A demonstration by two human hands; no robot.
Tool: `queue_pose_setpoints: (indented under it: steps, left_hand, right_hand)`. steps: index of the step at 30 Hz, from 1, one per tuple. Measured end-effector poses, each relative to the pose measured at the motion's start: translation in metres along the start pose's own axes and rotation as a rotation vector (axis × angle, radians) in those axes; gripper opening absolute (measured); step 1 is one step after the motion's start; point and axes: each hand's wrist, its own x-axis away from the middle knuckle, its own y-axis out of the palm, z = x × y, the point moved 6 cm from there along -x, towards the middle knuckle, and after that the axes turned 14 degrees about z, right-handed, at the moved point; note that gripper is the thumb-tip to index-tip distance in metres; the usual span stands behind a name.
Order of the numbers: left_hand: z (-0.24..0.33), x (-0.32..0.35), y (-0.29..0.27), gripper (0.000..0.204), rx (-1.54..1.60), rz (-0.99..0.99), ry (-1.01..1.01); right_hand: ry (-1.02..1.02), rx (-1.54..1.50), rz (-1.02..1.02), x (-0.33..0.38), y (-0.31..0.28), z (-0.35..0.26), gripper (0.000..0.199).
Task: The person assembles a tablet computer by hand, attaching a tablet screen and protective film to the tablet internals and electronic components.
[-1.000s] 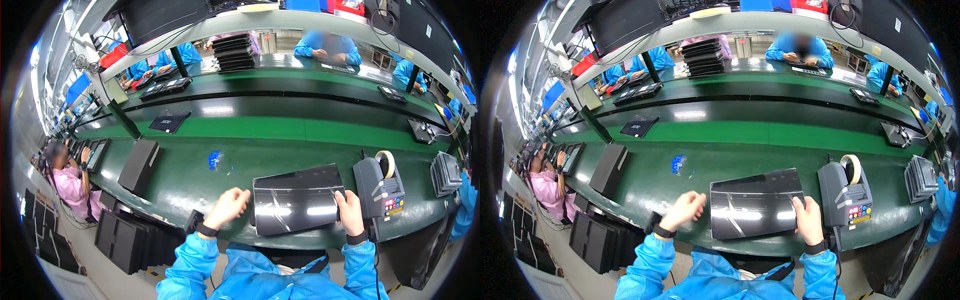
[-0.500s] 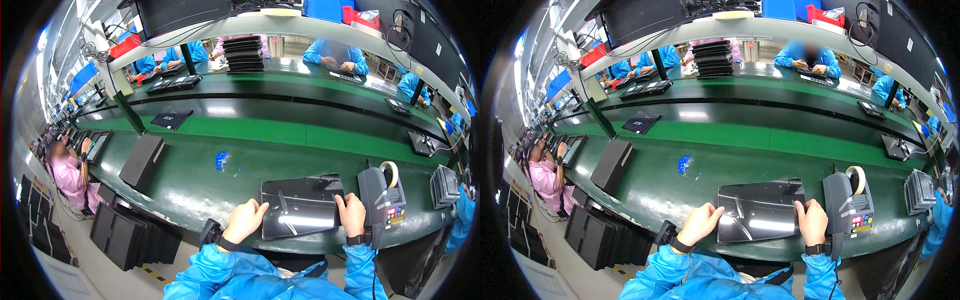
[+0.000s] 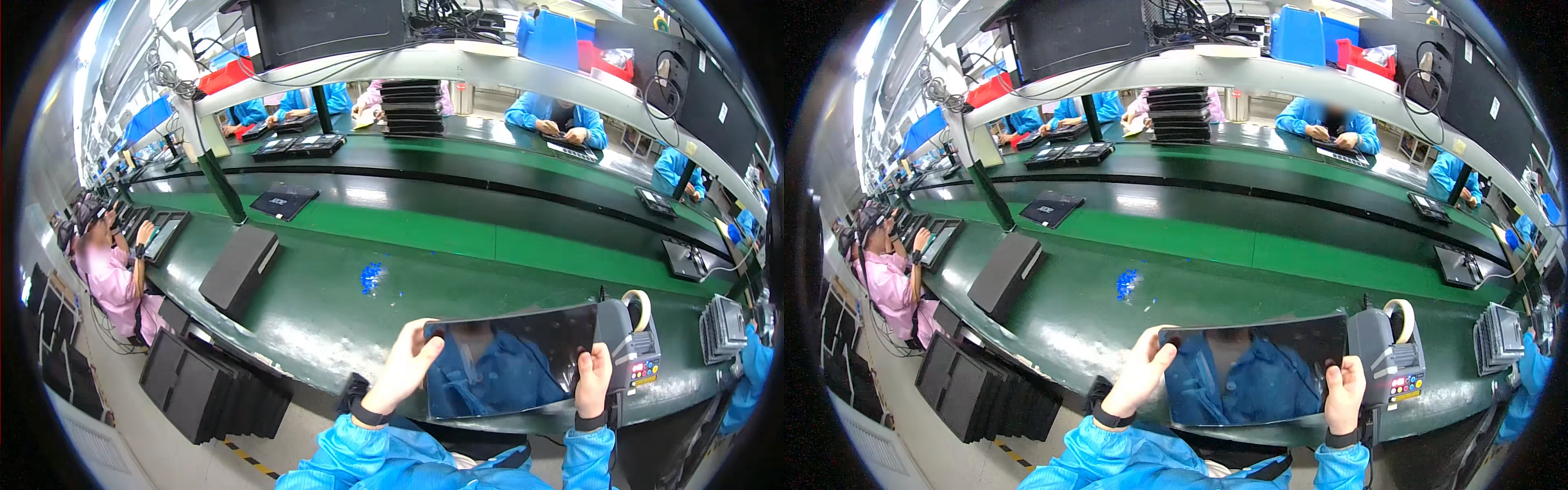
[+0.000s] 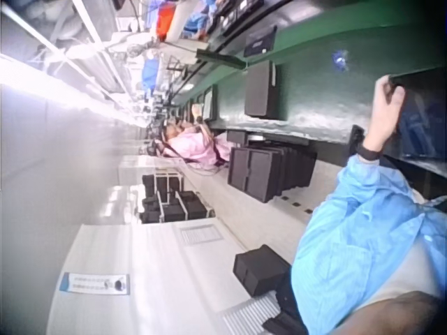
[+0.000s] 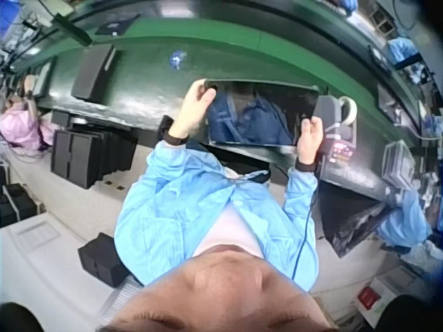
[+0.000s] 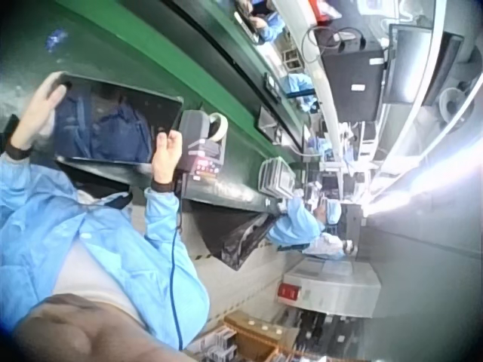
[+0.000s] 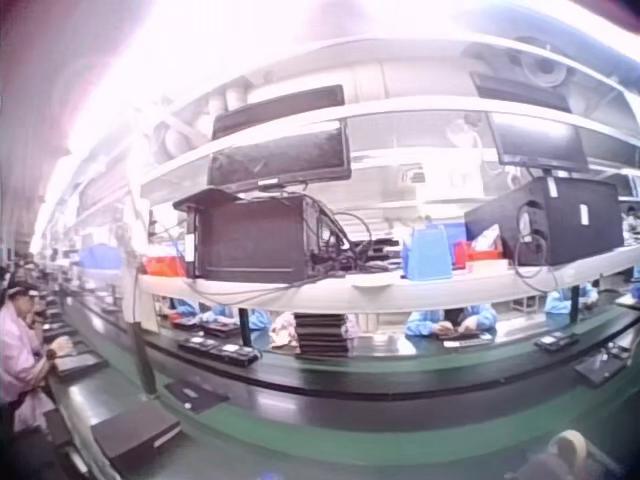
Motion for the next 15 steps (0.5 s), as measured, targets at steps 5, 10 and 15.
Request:
queue_pose_setpoints:
  steps: [5,10,15]
  left_hand:
    - [0.036,0.022,0.016,0.036,0.081,0.093,0.316]
    - [0.038,0.034,0.017,0.038,0.213,0.037,0.306]
    - [0.032,0.039,0.009,0.031,0.242,0.008,0.393]
  right_hand:
    - [-0.017,0.002,0.103,0.023,0.0,-0.005,0.024]
    - [-0.125,0.196,0.167,0.041,-0.015,-0.021,0.012]
    - [-0.064,0.251,0.736,0.068,-0.119,-0.008,0.016]
